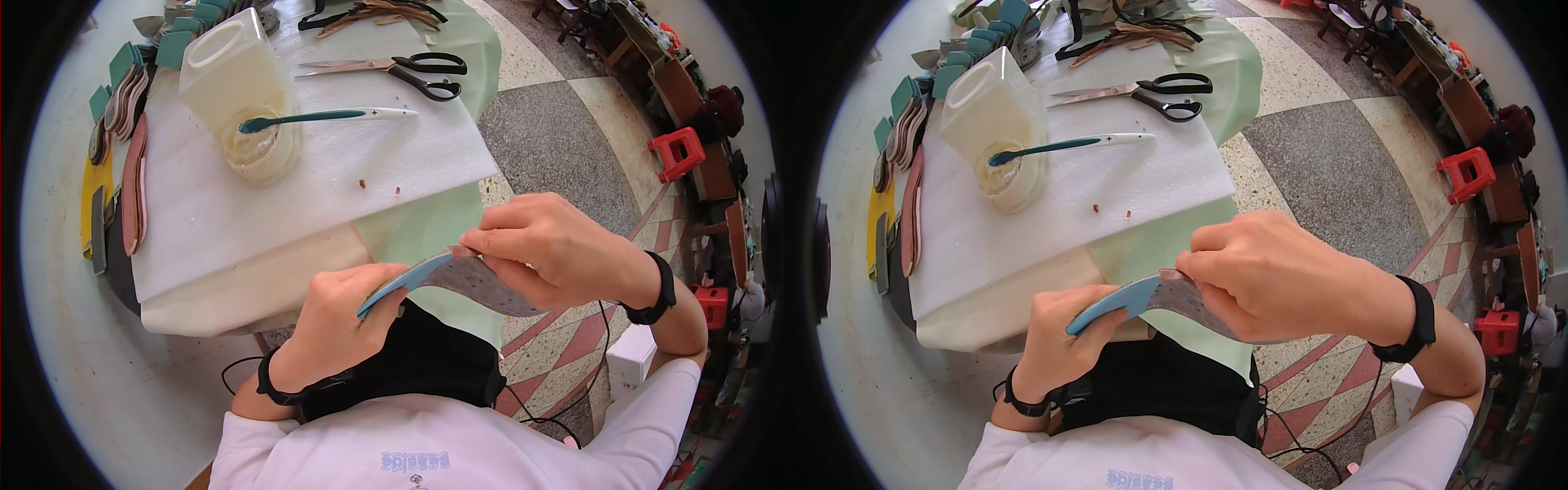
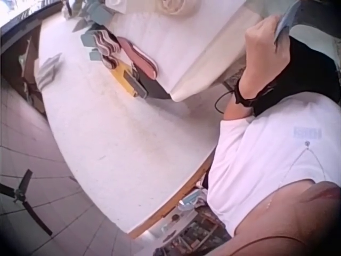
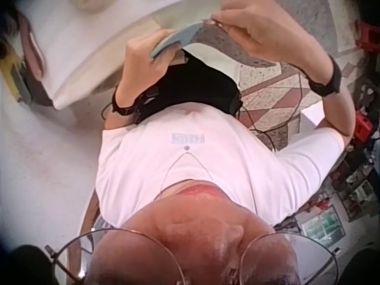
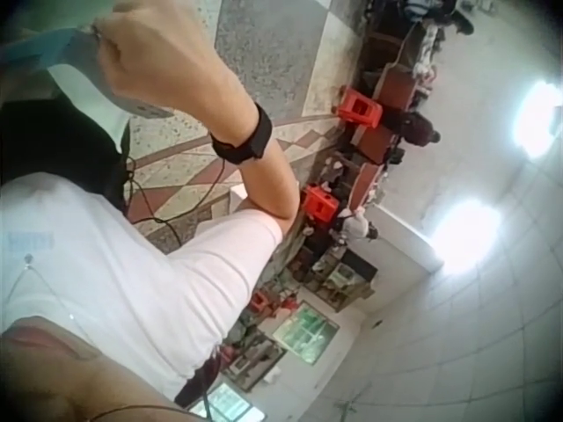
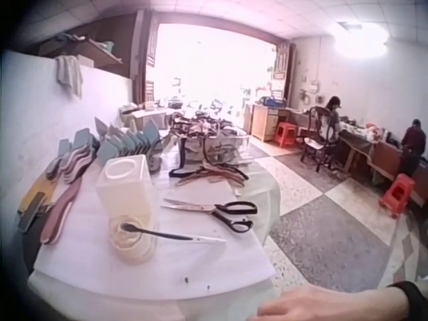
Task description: The recorder applies glue to a shoe sole component using a brush and then attaches a strip of material.
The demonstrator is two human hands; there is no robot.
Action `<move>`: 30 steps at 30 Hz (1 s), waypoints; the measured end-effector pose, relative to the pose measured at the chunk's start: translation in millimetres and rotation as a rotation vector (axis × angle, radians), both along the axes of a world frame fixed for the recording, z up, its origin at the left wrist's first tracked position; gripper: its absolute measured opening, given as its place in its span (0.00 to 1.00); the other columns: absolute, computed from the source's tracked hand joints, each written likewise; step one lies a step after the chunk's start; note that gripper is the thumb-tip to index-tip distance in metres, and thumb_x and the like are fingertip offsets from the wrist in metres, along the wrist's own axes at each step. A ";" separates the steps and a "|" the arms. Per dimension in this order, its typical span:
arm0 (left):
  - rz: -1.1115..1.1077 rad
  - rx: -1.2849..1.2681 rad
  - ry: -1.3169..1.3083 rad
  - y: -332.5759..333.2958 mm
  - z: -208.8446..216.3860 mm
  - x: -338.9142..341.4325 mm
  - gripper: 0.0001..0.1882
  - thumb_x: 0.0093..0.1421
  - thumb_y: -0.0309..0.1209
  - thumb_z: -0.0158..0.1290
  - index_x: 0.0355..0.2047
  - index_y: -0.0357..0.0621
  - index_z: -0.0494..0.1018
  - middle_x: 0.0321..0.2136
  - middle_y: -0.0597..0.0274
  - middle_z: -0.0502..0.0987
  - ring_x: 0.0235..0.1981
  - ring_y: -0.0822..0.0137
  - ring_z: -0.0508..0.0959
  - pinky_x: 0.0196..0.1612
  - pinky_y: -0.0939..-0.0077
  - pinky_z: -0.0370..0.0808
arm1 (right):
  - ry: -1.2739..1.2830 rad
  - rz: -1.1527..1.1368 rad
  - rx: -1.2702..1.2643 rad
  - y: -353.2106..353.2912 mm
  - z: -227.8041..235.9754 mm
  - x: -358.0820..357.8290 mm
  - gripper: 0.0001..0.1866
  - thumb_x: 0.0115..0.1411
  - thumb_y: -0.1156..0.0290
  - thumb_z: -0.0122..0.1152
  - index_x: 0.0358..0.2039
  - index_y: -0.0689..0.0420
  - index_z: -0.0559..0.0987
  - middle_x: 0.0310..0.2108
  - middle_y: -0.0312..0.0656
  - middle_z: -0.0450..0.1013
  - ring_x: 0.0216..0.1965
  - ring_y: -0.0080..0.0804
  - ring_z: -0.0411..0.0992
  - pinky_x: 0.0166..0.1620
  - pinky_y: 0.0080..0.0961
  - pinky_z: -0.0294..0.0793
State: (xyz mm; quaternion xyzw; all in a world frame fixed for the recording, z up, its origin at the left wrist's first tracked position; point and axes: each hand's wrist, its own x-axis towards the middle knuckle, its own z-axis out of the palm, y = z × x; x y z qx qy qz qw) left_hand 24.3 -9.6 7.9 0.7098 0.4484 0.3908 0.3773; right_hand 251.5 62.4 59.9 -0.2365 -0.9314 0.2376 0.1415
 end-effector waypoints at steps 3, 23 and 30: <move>0.001 -0.019 0.018 0.4 0.9 0.1 0.08 0.50 0.18 0.53 0.32 0.33 0.74 0.20 0.52 0.75 0.17 0.63 0.74 0.22 0.76 0.70 | -0.008 0.020 0.034 0.3 -1.8 0.4 0.04 0.46 0.80 0.54 0.24 0.66 0.76 0.16 0.45 0.66 0.16 0.42 0.67 0.20 0.32 0.65; 0.000 -0.086 -0.007 -0.5 4.2 2.3 0.07 0.50 0.18 0.53 0.31 0.34 0.75 0.18 0.52 0.74 0.16 0.62 0.73 0.21 0.76 0.68 | -0.057 0.134 -0.009 5.4 2.4 2.8 0.10 0.42 0.78 0.51 0.27 0.65 0.76 0.19 0.43 0.66 0.18 0.40 0.65 0.26 0.31 0.65; -0.017 -0.049 0.008 -3.1 0.7 7.2 0.07 0.50 0.18 0.53 0.31 0.34 0.74 0.19 0.52 0.74 0.16 0.60 0.73 0.20 0.74 0.68 | 0.069 0.141 -0.238 16.6 -5.7 5.2 0.09 0.48 0.75 0.52 0.15 0.64 0.75 0.11 0.44 0.60 0.12 0.40 0.60 0.19 0.31 0.59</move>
